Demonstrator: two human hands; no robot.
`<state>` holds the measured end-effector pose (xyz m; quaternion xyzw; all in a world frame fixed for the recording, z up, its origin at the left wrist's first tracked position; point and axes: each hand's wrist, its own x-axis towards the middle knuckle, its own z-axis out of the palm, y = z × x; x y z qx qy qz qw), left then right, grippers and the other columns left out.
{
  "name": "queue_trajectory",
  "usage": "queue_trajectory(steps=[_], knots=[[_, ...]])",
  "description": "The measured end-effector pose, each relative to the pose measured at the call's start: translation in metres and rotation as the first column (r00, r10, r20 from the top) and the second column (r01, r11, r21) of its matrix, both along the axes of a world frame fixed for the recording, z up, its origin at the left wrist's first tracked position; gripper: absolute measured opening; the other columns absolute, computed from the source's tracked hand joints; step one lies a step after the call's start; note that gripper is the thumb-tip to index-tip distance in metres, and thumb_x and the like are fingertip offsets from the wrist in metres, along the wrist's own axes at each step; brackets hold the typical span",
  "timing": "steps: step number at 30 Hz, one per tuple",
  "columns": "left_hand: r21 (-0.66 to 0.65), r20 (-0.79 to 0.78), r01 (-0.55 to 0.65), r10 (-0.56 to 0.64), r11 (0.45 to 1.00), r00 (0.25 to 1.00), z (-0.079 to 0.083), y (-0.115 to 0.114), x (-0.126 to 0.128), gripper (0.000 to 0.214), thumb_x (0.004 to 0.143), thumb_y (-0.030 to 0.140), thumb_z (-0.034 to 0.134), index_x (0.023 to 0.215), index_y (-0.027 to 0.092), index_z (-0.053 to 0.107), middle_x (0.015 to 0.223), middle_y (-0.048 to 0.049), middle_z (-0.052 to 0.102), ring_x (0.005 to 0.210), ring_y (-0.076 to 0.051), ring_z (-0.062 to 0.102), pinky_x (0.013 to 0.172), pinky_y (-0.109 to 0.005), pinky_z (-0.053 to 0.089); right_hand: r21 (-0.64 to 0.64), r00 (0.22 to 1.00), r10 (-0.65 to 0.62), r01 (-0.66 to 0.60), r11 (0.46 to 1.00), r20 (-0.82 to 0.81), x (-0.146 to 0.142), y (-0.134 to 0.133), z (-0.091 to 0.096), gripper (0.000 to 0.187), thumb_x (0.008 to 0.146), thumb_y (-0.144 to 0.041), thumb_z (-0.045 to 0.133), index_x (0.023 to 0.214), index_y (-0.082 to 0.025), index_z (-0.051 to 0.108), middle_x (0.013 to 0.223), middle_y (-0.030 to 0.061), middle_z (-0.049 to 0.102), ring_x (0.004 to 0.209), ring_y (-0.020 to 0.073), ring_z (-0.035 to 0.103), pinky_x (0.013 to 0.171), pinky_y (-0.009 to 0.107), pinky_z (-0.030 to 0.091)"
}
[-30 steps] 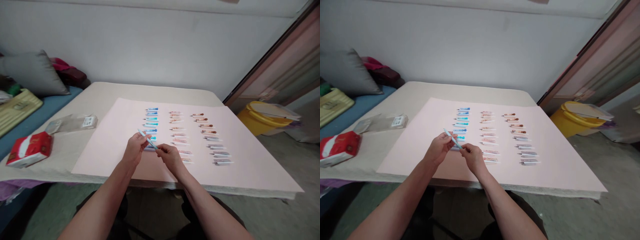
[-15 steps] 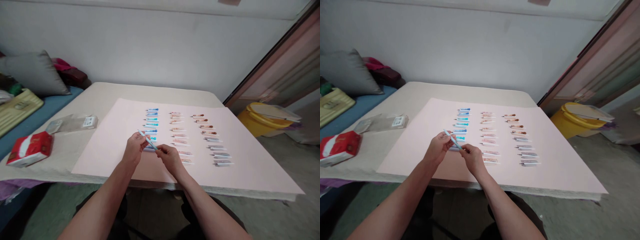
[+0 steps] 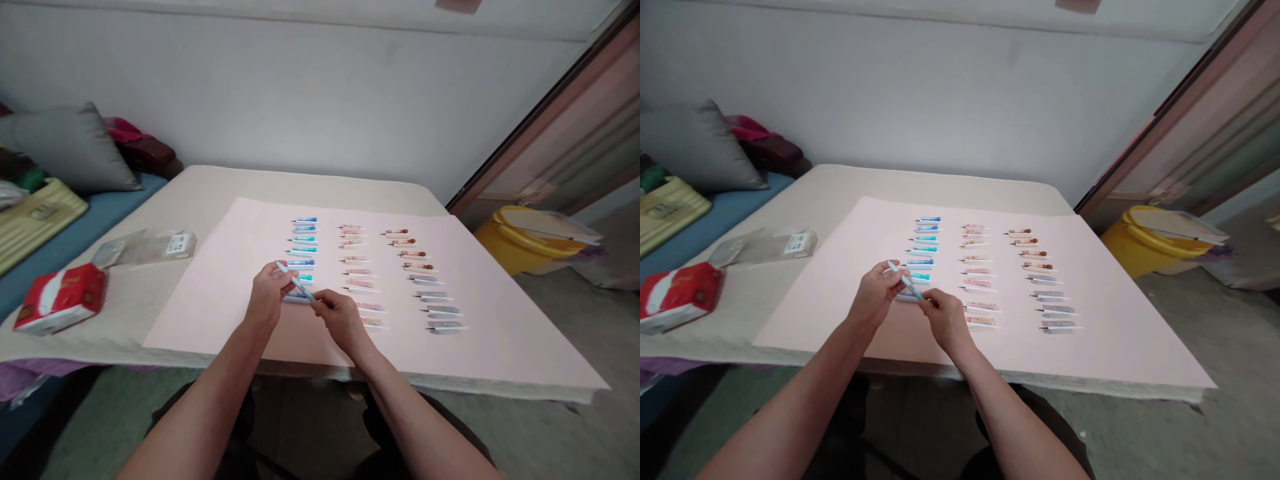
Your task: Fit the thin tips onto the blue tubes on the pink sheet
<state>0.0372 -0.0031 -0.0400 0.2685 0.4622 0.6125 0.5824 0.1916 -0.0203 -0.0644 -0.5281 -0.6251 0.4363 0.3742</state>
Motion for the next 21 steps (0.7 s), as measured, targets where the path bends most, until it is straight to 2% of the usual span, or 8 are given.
queue_trajectory(steps=[5, 12, 17, 21], knots=[[0.012, 0.003, 0.01, -0.01, 1.0, 1.0, -0.001, 0.001, -0.001, 0.04, 0.065, 0.02, 0.069, 0.101, 0.015, 0.053, 0.081, -0.007, 0.067, 0.079, -0.016, 0.062, 0.073, -0.03, 0.048, -0.075, 0.998, 0.012, -0.017, 0.997, -0.07, 0.0, 0.002, -0.001, 0.013, 0.072, -0.024, 0.056, 0.075, -0.018, 0.067, 0.055, -0.0035, 0.053, 0.044, 0.0078, 0.039, 0.044, 0.021, 0.03], [0.016, 0.019, 0.019, -0.019, 1.0, 1.0, -0.001, 0.001, -0.003, 0.04, 0.066, 0.018, 0.068, 0.102, 0.015, 0.051, 0.081, -0.0076, 0.067, 0.079, -0.016, 0.063, 0.073, -0.03, 0.048, -0.274, 0.945, -0.012, -0.082, 0.958, -0.327, -0.002, -0.001, 0.007, 0.013, 0.07, -0.028, 0.06, 0.072, -0.015, 0.063, 0.051, -0.0038, 0.053, 0.037, 0.005, 0.033, 0.037, 0.019, 0.022], [-0.022, 0.011, 0.024, -0.024, 0.999, 1.0, -0.003, 0.001, 0.0, 0.032, 0.067, 0.024, 0.069, 0.095, 0.015, 0.057, 0.086, -0.0072, 0.066, 0.08, -0.015, 0.061, 0.076, -0.029, 0.048, -0.29, 0.914, -0.084, -0.038, 0.956, -0.397, -0.007, -0.001, 0.006, 0.016, 0.069, -0.028, 0.062, 0.075, -0.014, 0.064, 0.054, -0.0029, 0.054, 0.038, 0.0047, 0.036, 0.037, 0.019, 0.023], [-0.106, -0.129, 0.177, -0.19, 0.979, 0.973, -0.007, -0.007, 0.01, 0.024, 0.067, 0.033, 0.068, 0.079, 0.015, 0.06, 0.075, -0.0044, 0.063, 0.07, -0.013, 0.059, 0.071, -0.029, 0.046, -0.249, 0.903, -0.129, 0.026, 0.968, -0.41, -0.008, 0.001, 0.002, 0.022, 0.071, -0.032, 0.062, 0.083, -0.014, 0.065, 0.055, -0.0028, 0.054, 0.04, 0.0057, 0.04, 0.038, 0.019, 0.027]])
